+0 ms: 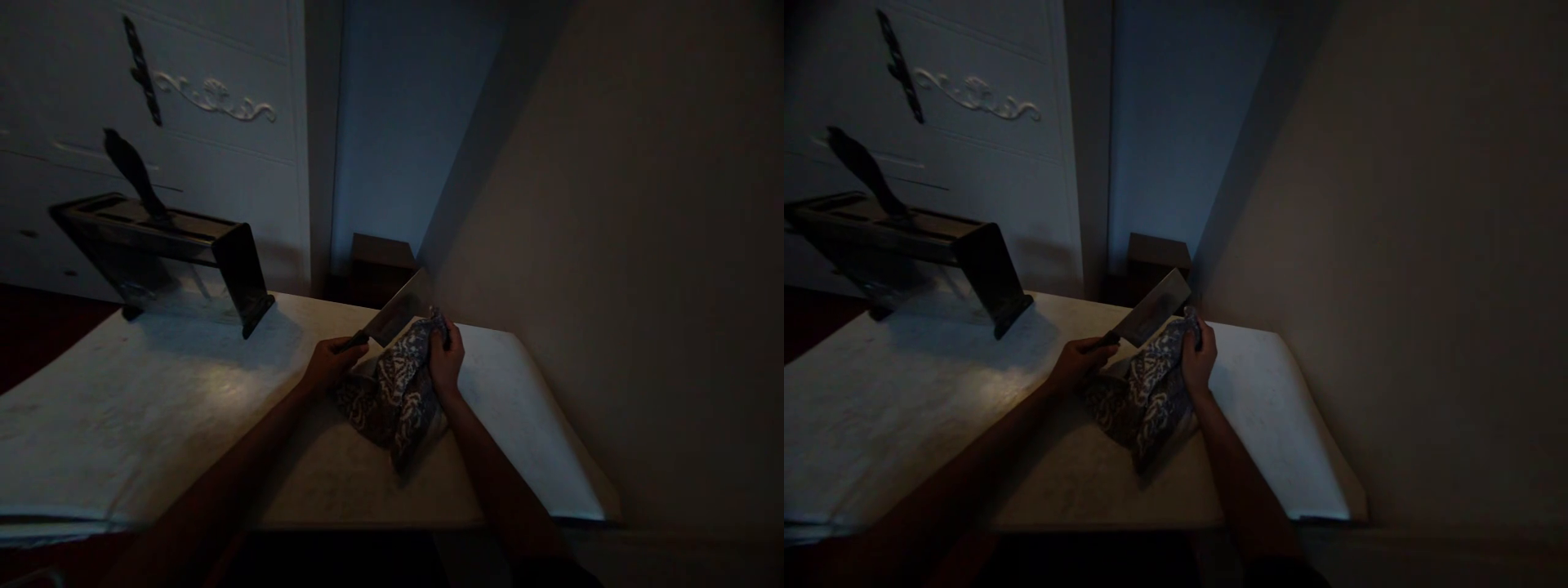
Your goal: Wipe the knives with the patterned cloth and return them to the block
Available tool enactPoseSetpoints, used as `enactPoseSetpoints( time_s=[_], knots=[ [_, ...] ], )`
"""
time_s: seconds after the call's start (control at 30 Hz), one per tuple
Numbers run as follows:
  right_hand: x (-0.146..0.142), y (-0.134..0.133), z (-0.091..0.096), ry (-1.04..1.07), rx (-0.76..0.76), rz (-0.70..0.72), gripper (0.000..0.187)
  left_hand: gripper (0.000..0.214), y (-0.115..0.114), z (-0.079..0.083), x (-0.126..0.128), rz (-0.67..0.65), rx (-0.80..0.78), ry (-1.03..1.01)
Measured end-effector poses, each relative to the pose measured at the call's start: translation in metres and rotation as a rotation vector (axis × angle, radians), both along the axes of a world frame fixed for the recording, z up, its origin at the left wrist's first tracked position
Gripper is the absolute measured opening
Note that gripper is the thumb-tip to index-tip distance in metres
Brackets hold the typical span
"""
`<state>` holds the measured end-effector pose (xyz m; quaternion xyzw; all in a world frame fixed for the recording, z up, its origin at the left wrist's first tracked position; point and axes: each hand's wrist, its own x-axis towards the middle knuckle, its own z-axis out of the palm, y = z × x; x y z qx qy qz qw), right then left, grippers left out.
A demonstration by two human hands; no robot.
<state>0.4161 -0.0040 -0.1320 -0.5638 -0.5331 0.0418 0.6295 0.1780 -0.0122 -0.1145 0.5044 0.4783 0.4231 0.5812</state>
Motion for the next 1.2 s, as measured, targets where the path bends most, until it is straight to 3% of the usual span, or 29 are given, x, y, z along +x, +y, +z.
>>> enactPoseSetpoints(
  time_s=[0.27,0.47,0.83,1.07,1.2],
  knots=[
    [-0.027,-0.015,0.013,-0.293,0.066,0.319,0.037,0.063,-0.004,0.001,0.006,-0.016,-0.030,-0.074],
    [-0.044,-0.021,0.012,-0.513,0.103,0.521,0.051,0.055,-0.004,-0.005,0.012,-0.013,0.007,-0.084],
    [-0.044,-0.018,0.011,-0.539,-0.027,0.440,0.029,0.050,0.001,-0.008,0.013,0.011,0.041,-0.124],
    [-0.046,-0.020,0.014,-0.443,-0.045,0.398,0.034,0.049,0.003,-0.008,0.011,0.054,0.131,-0.126],
    [-0.047,-0.022,0.014,-0.443,0.025,0.357,0.040,0.047,0.003,-0.011,0.011,0.050,0.299,0.004]
  ],
)
